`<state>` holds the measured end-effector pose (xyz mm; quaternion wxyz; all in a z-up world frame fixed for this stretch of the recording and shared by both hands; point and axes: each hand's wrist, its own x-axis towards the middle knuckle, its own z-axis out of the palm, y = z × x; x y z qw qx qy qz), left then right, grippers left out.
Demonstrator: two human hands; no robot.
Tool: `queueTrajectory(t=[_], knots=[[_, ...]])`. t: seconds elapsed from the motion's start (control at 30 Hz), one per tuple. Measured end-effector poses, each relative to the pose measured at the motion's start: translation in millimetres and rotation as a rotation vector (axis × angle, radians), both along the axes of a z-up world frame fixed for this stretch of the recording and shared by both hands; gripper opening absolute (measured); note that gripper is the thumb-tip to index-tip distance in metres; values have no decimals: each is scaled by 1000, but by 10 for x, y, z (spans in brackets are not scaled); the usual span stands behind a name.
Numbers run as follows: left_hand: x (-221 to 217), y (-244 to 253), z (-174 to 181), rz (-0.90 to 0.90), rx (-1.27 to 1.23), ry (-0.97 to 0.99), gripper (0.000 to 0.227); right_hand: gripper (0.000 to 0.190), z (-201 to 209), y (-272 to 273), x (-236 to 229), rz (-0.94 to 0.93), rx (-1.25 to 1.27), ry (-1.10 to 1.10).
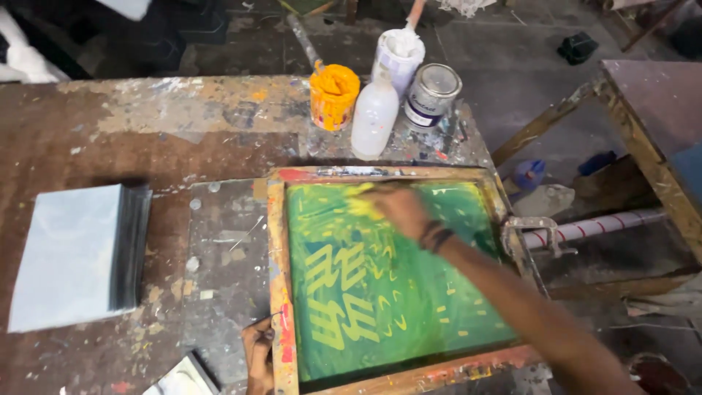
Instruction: The person cleans a green screen printing frame using a yellow cloth. They wipe the surface of the frame to remove residue, occasionally lifting and tilting the frame to access different areas.
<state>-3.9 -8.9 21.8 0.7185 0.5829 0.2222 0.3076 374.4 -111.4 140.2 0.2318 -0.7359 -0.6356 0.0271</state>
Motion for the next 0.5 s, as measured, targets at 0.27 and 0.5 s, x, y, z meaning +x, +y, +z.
queueTrajectory(t=[0.27,0.5], knots=[[2,-31,-206,78,-2,47,54,37,-4,-82,192,-103,-55,-21],[35,-1,-108,138,91,92,53,51,218,-146,-263,5,-59,127]])
